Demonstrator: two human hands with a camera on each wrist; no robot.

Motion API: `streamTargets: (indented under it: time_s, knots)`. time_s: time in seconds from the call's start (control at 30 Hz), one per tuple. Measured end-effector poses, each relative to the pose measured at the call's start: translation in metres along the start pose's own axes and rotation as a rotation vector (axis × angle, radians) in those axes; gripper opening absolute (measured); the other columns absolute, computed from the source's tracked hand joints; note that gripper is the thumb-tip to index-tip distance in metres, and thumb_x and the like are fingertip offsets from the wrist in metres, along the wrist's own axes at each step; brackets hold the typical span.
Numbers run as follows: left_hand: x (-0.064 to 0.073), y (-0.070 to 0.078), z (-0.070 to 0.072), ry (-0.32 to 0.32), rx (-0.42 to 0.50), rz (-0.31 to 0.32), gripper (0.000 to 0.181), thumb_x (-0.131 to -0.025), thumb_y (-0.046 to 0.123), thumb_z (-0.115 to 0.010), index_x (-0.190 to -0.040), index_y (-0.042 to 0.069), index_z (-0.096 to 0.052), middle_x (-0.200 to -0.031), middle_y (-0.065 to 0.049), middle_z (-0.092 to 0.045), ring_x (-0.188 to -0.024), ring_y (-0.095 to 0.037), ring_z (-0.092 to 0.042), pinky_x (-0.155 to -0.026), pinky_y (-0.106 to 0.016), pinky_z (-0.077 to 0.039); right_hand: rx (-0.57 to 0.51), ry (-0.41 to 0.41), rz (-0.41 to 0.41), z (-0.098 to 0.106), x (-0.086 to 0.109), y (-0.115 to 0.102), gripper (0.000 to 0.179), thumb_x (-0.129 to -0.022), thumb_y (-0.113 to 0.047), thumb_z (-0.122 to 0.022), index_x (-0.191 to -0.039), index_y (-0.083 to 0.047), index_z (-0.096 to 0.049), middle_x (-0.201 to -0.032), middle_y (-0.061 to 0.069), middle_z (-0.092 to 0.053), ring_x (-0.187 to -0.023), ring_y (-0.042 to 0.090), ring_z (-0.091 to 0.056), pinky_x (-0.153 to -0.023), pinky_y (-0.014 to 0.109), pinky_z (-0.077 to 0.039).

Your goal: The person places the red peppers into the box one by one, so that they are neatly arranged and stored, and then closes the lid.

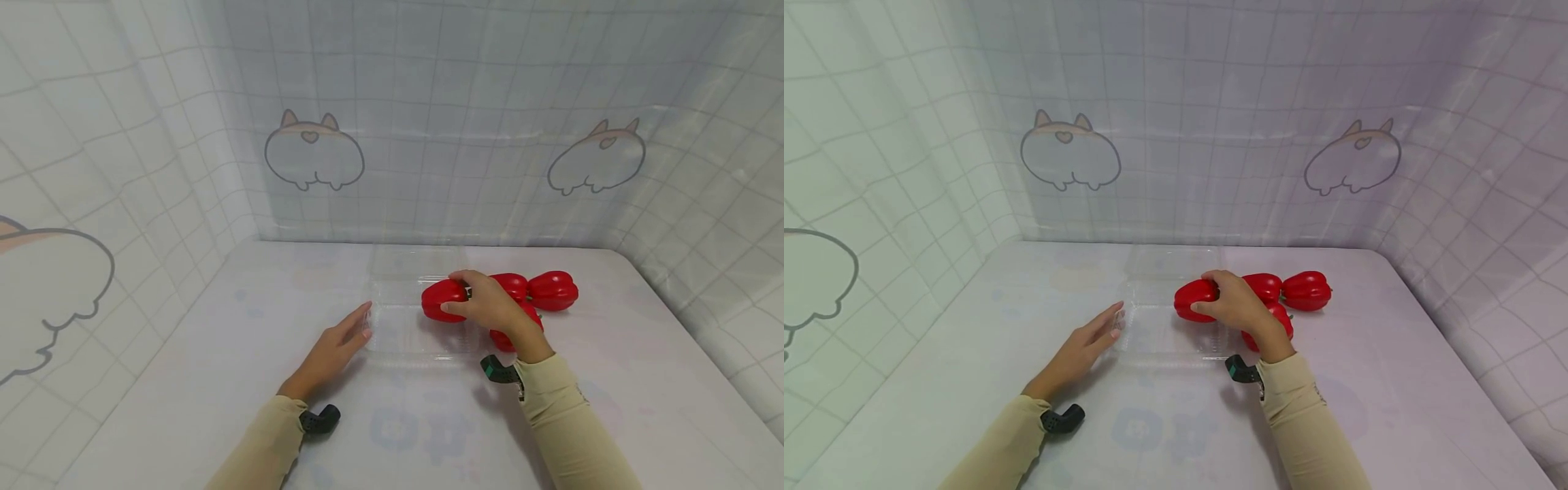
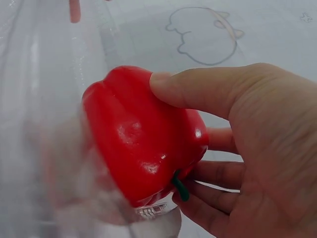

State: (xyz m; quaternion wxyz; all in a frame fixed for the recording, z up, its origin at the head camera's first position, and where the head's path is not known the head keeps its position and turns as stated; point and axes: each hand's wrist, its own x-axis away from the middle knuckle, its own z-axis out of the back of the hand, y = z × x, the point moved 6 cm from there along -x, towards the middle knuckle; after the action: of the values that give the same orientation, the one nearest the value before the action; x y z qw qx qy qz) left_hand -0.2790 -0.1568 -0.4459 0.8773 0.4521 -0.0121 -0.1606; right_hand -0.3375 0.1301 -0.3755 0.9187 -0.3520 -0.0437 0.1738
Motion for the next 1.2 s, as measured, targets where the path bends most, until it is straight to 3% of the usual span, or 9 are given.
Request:
streamTargets:
  time_s: [0.4, 1.2]
  knots:
    - [-0.0017, 0.0013, -0.0005, -0.001, 0.001, -0.008, 0.060, -0.103, 0.047, -0.052, -0.157, 0.031, -0.034, -0.154, -0.003, -0.044, -0.141, -0.019, -0.041, -0.117, -0.046, -0.030, 0.052, -0.011, 0.015, -0.0041, -0.0002, 0.0010, 0.072, -0.083, -0.031, -0.082, -0.143, -0.007, -0.051, -0.131, 0.010, -0.057, -0.116, 0.028, -0.054, -0.088, 0.045, -0.056]
    - [-0.0003, 0.0011, -0.0001, 0.001, -0.002, -0.006, 0.059, -0.103, 0.047, -0.051, -0.157, 0.032, -0.033, -0.155, -0.003, -0.042, -0.143, -0.021, -0.039, -0.117, -0.047, -0.028, 0.138, -0.005, 0.031, -0.0090, -0.0003, -0.0024, 0.074, -0.081, -0.029, -0.084, -0.144, -0.008, -0.051, -0.131, 0.011, -0.056, -0.116, 0.028, -0.053, -0.086, 0.047, -0.057]
